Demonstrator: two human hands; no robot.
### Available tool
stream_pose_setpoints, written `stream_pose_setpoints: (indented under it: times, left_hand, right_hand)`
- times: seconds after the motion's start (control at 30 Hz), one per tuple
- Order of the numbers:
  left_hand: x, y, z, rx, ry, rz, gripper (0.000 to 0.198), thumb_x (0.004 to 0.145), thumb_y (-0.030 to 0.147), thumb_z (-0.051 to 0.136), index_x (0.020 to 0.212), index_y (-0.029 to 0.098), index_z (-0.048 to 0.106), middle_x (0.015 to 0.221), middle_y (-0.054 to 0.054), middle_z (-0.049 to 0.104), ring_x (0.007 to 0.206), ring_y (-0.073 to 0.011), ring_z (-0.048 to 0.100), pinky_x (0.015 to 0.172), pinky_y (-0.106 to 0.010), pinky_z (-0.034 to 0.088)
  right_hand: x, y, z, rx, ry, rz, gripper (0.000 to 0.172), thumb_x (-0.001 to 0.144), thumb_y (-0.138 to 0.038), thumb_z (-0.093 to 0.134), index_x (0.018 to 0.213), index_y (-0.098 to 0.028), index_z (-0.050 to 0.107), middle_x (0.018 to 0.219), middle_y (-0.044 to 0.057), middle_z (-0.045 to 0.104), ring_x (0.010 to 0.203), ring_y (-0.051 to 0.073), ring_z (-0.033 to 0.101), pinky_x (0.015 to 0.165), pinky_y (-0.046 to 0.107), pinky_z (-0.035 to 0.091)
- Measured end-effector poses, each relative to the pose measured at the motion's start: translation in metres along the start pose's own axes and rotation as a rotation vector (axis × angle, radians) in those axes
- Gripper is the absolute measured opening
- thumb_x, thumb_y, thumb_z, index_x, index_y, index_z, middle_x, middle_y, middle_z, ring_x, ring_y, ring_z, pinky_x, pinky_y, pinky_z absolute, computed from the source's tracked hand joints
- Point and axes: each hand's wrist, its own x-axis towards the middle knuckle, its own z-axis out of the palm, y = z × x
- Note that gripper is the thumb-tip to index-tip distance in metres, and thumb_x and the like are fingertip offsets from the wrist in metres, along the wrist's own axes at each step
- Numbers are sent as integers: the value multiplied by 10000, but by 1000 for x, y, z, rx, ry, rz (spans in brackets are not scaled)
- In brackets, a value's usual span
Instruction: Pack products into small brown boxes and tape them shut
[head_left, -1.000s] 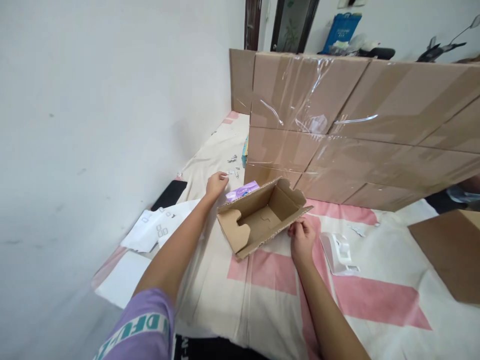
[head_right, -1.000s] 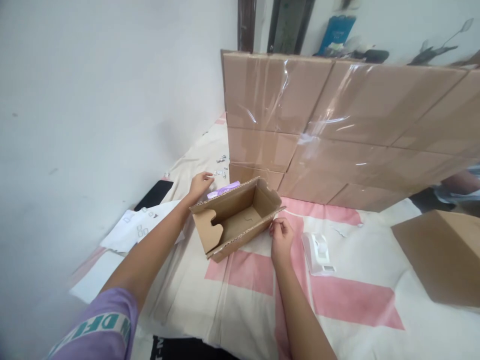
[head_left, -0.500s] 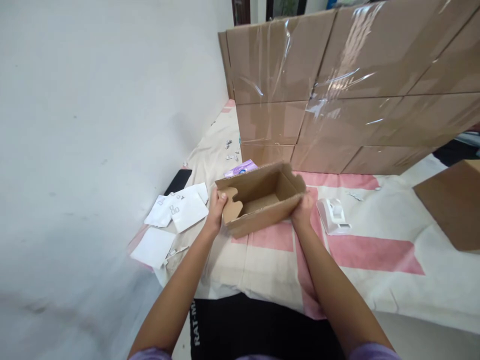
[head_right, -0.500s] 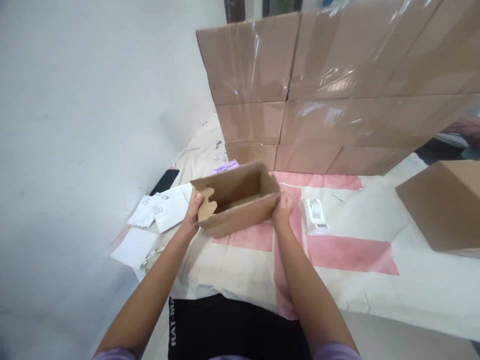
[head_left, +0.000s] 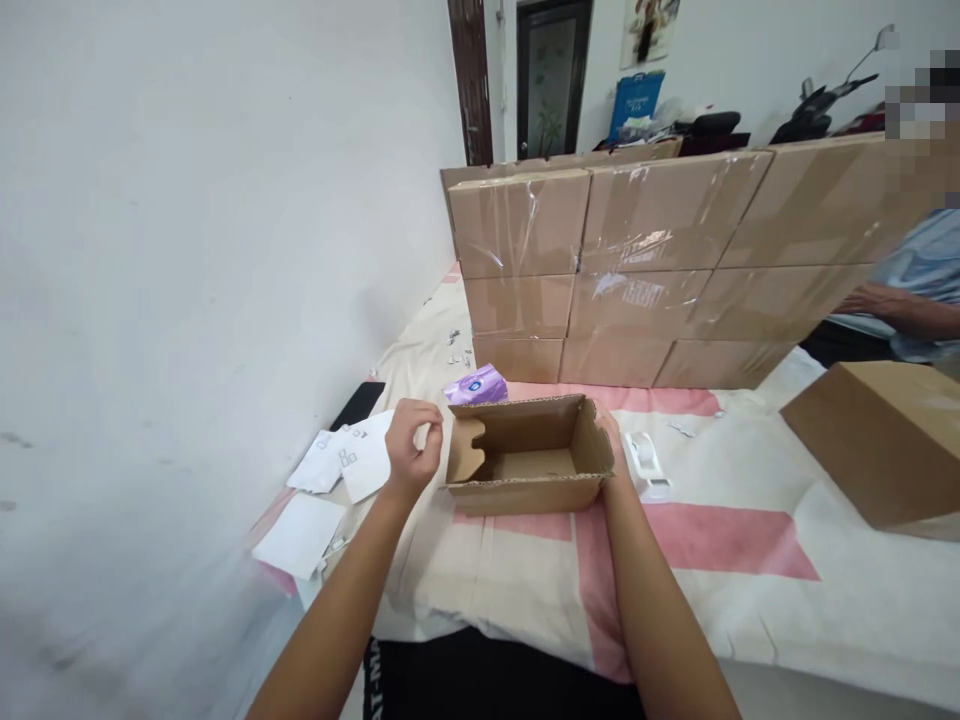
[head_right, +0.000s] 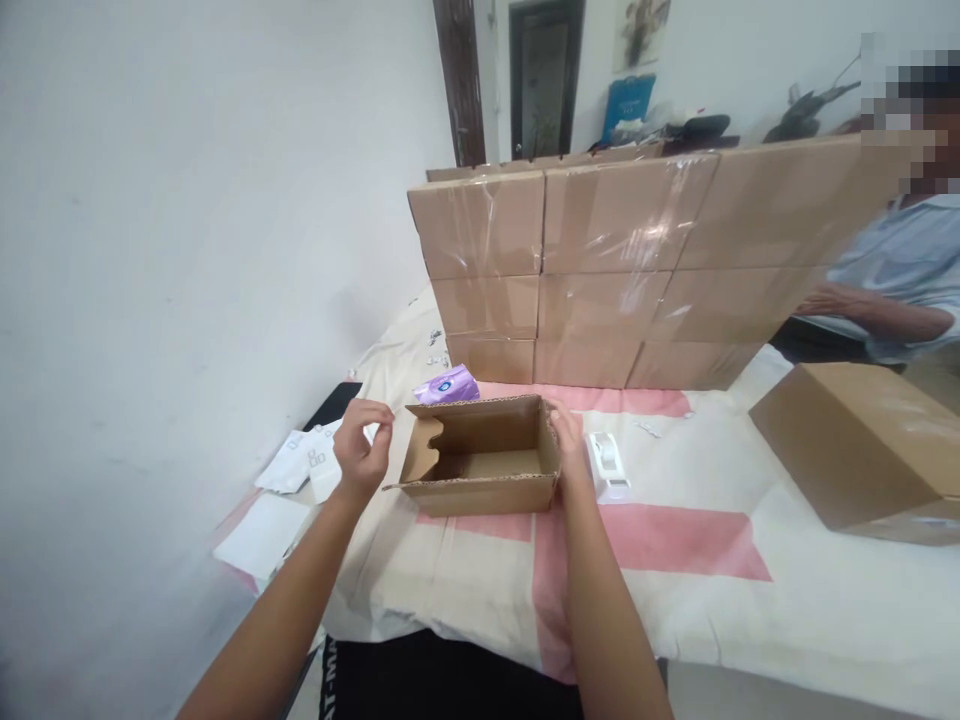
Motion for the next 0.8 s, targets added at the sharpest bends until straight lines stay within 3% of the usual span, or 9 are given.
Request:
stream_pose_setpoints:
  times: [0.1, 0.17, 0.3, 0.4, 0.47, 0.53, 0.63, 0.7, 0.8]
  left_hand:
    - [4, 17, -8, 240, -479, 273, 230, 953, 326, 515, 1039, 241, 711, 999, -56, 738, 945, -234, 567, 922, -427, 422]
    - [5, 19, -7, 319, -706, 325, 324, 1004, 341, 416, 1045, 252, 725, 1056, -43, 749, 907, -225, 546, 870, -414, 414]
    - [3, 15, -1, 265, -755, 297, 479, 1044, 391, 262, 936, 233, 702, 1037, -44, 748, 908, -219, 563, 853, -420, 378]
    - [-4, 16, -3, 209, -759, 312, 526, 1045, 452, 186, 902, 218, 634, 1000, -61, 724, 914, -216, 588, 879, -432, 361]
    - [-10, 16, -6, 205, -669, 339, 547, 1019, 559, 180, 878, 215, 580, 1010, -85, 695, 940, -238, 572, 908, -448, 364]
    - [-19, 12, -7, 223, -461, 348, 531, 965, 663, 265, 833, 220, 527, 1034, -107, 670, 980, -272, 544, 932, -472, 371]
    - [-39, -4, 0, 130, -3, 161, 427, 875, 643, 456, 754, 234, 438, 1051, -102, 631, 1026, -292, 533, 945, -472, 399]
    - [-54, -17, 8, 19, 234, -6, 330, 884, 544, 444, 772, 239, 387, 1106, -91, 591, 1062, -277, 541, 925, -439, 434]
    - [-72, -32, 14, -58, 328, -108, 212, 910, 428, 387, 812, 240, 387, 1156, -85, 575, 1122, -257, 557, 913, -405, 459]
  right_hand:
    - [0, -14, -3, 39, -54, -95, 532, 921, -594, 517, 1330, -274, 632, 1374, 85, 624, 1275, 281, 575, 1091, 466, 442]
    - [-3, -23, 0, 17, -102, -182, 476, 949, -530, 524, 1349, -300, 643, 1481, 61, 532, 1378, 281, 484, 1183, 487, 338]
    - [-13, -39, 9, -9, -108, -294, 358, 995, -432, 480, 1253, -352, 717, 1538, 9, 446, 1446, 276, 385, 1221, 513, 262]
    - [-18, -48, 12, -5, -75, -345, 358, 995, -429, 459, 1132, -324, 773, 1465, 39, 483, 1395, 290, 423, 1186, 534, 298]
    - [-19, -51, 11, 14, -32, -385, 344, 965, -453, 487, 1027, -279, 777, 1300, 81, 562, 1285, 299, 507, 1130, 548, 354]
    - [-19, -52, 11, 86, 55, -407, 301, 912, -480, 529, 937, -248, 719, 1112, 84, 596, 1147, 302, 579, 1047, 553, 417]
    - [-17, -48, 12, 276, 188, -343, 219, 833, -455, 553, 826, -238, 585, 942, 45, 564, 980, 280, 623, 936, 519, 476]
    - [-16, -45, 14, 406, 244, -245, 166, 802, -401, 543, 780, -238, 522, 890, 21, 526, 917, 255, 626, 902, 489, 490]
    - [-16, -39, 15, 505, 264, -120, 153, 786, -376, 522, 739, -242, 464, 806, 4, 517, 833, 241, 623, 860, 474, 498]
